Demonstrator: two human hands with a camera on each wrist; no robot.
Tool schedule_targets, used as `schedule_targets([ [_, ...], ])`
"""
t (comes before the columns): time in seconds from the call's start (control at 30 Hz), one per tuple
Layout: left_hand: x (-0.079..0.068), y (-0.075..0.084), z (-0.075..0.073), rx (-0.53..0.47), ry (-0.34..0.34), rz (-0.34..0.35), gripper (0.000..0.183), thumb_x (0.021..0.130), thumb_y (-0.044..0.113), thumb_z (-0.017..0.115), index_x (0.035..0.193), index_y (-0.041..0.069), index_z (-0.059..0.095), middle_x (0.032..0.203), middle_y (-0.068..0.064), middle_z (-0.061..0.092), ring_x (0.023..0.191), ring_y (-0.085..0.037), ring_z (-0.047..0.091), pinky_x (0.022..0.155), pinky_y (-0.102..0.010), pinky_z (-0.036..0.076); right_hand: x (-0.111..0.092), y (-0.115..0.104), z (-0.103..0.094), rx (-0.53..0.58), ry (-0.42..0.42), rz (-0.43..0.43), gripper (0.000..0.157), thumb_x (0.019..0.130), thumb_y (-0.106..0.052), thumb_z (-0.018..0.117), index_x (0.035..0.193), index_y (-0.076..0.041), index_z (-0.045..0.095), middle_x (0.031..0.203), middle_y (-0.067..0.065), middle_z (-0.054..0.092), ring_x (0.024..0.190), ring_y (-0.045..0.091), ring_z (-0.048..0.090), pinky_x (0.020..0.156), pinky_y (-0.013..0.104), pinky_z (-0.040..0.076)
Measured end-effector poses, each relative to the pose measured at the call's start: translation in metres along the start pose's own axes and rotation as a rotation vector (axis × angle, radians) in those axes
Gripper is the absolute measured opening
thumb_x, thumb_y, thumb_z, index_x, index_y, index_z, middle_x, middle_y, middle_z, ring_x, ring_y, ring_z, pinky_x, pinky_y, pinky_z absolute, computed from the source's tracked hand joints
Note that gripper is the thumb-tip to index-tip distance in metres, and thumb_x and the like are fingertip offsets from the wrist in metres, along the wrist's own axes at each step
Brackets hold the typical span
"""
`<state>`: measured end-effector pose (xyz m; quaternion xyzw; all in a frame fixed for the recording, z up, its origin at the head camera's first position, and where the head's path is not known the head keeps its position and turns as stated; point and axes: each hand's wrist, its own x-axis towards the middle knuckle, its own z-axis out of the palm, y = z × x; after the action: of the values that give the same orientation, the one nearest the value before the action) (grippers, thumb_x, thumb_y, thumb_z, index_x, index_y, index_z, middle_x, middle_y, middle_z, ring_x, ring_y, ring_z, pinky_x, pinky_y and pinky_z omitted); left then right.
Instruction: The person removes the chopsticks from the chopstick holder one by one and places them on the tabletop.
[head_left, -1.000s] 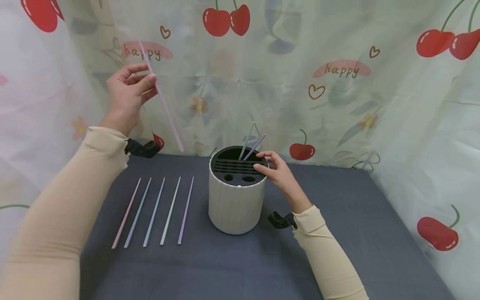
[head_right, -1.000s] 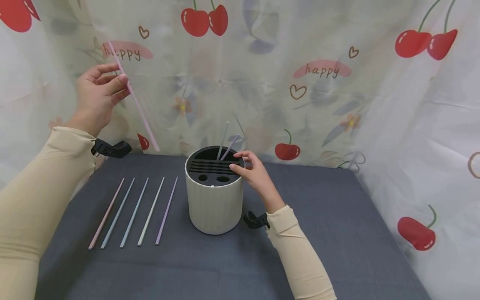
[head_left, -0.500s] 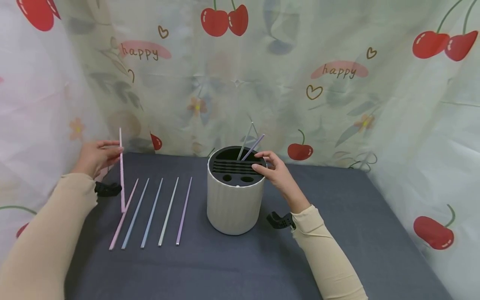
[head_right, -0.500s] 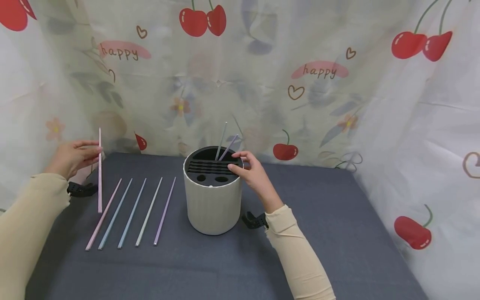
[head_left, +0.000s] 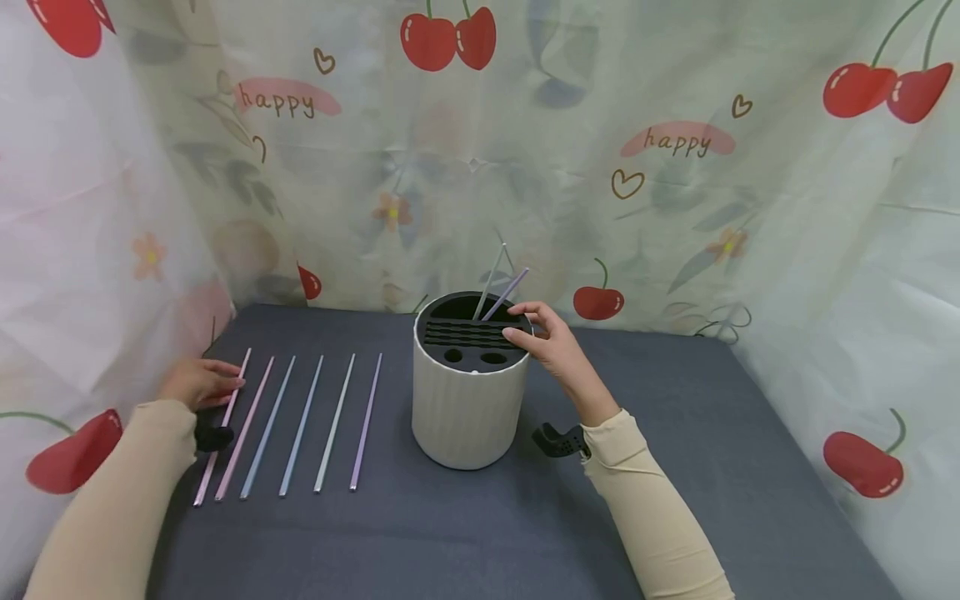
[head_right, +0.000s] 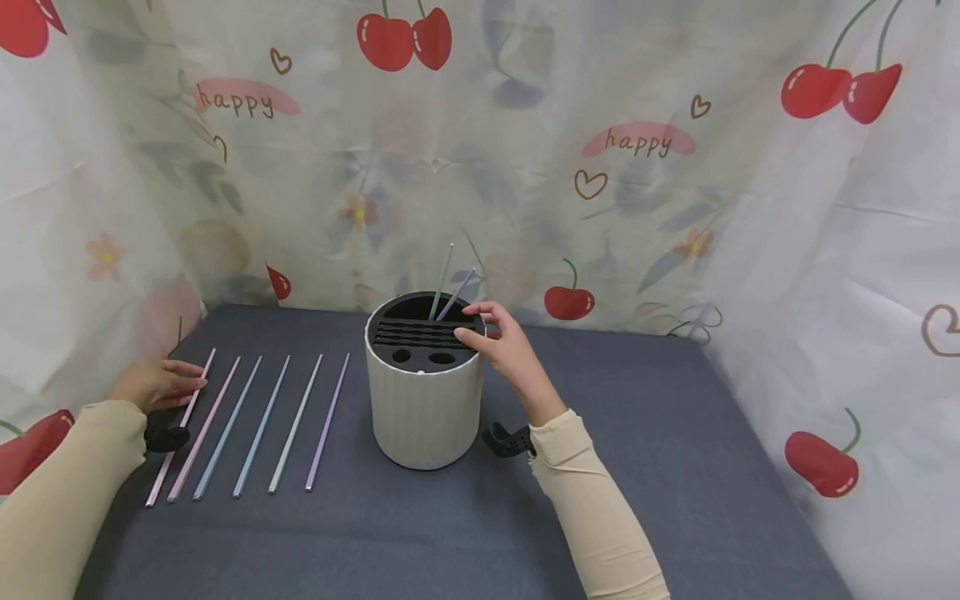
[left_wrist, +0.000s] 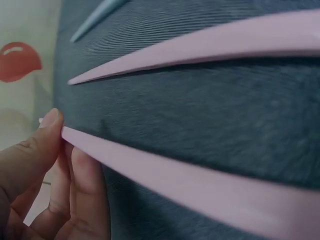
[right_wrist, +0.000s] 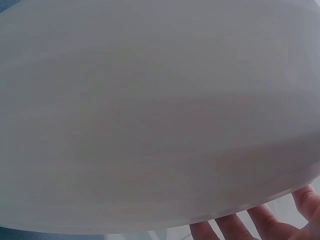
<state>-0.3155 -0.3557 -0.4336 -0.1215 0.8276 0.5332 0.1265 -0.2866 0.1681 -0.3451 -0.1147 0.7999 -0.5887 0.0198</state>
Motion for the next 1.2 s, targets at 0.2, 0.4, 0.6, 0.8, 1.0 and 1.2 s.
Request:
schedule_targets([
  [0.2, 0.008, -0.009, 0.011, 0.029, 0.073, -0.022, 0.041, 0.084, -0.003, 0.071, 0.116, -0.021, 0.055, 0.067, 0.006, 0.062, 0.06, -0.008, 0.062, 0.059, -0.025, 0.059, 0.0, 0.0, 0.001, 0.008, -0.002, 0.002, 0.039, 0.094, -0.025, 0.064, 0.129, -0.011, 0.051, 0.149, 0.012, 0.033, 0.117, 0.032, 0.049, 0.092, 0.04, 0.044],
  [0.4, 0.009, -0.012, 0.014, 0.028, 0.071, 0.038, 0.036, 0.08, -0.005, 0.073, 0.108, -0.022, 0.056, 0.067, 0.006, 0.059, 0.058, -0.005, 0.061, 0.057, -0.023, 0.058, -0.001, -0.001, 0.001, 0.003, 0.0, 0.001, 0.039, 0.094, -0.025, 0.064, 0.128, -0.012, 0.051, 0.149, 0.012, 0.034, 0.121, 0.033, 0.047, 0.093, 0.042, 0.044],
  [0.6, 0.01, -0.013, 0.016, 0.06, 0.086, 0.056, 0.036, 0.079, -0.005, 0.074, 0.106, -0.021, 0.057, 0.067, 0.004, 0.058, 0.058, -0.005, 0.061, 0.057, -0.024, 0.058, -0.001, -0.001, 0.0, -0.005, 0.001, -0.01, 0.04, 0.094, -0.025, 0.064, 0.129, -0.011, 0.051, 0.149, 0.012, 0.033, 0.122, 0.033, 0.046, 0.091, 0.04, 0.043],
  [0.8, 0.011, -0.014, 0.017, 0.096, 0.097, 0.057, 0.036, 0.08, -0.002, 0.075, 0.107, -0.02, 0.058, 0.068, 0.004, 0.06, 0.06, -0.007, 0.061, 0.057, -0.025, 0.058, 0.0, 0.001, 0.0, -0.001, -0.001, -0.007, 0.039, 0.094, -0.024, 0.064, 0.128, -0.011, 0.051, 0.148, 0.012, 0.034, 0.112, 0.03, 0.05, 0.087, 0.036, 0.044],
  [1.0, 0.012, -0.015, 0.019, 0.108, 0.113, 0.03, 0.039, 0.08, -0.002, 0.075, 0.11, -0.019, 0.058, 0.074, -0.002, 0.062, 0.062, -0.009, 0.062, 0.058, -0.026, 0.058, -0.001, 0.001, 0.0, 0.006, -0.003, 0.004, 0.038, 0.095, -0.023, 0.063, 0.129, -0.011, 0.051, 0.149, 0.014, 0.034, 0.105, 0.026, 0.052, 0.087, 0.036, 0.046],
  [1.2, 0.012, -0.014, 0.018, 0.113, 0.111, 0.034, 0.04, 0.08, -0.002, 0.075, 0.111, -0.021, 0.057, 0.076, -0.004, 0.062, 0.061, -0.008, 0.061, 0.058, -0.026, 0.058, -0.001, 0.001, 0.0, -0.005, -0.007, 0.01, 0.039, 0.095, -0.025, 0.063, 0.129, -0.012, 0.051, 0.15, 0.013, 0.033, 0.11, 0.029, 0.052, 0.089, 0.038, 0.046],
])
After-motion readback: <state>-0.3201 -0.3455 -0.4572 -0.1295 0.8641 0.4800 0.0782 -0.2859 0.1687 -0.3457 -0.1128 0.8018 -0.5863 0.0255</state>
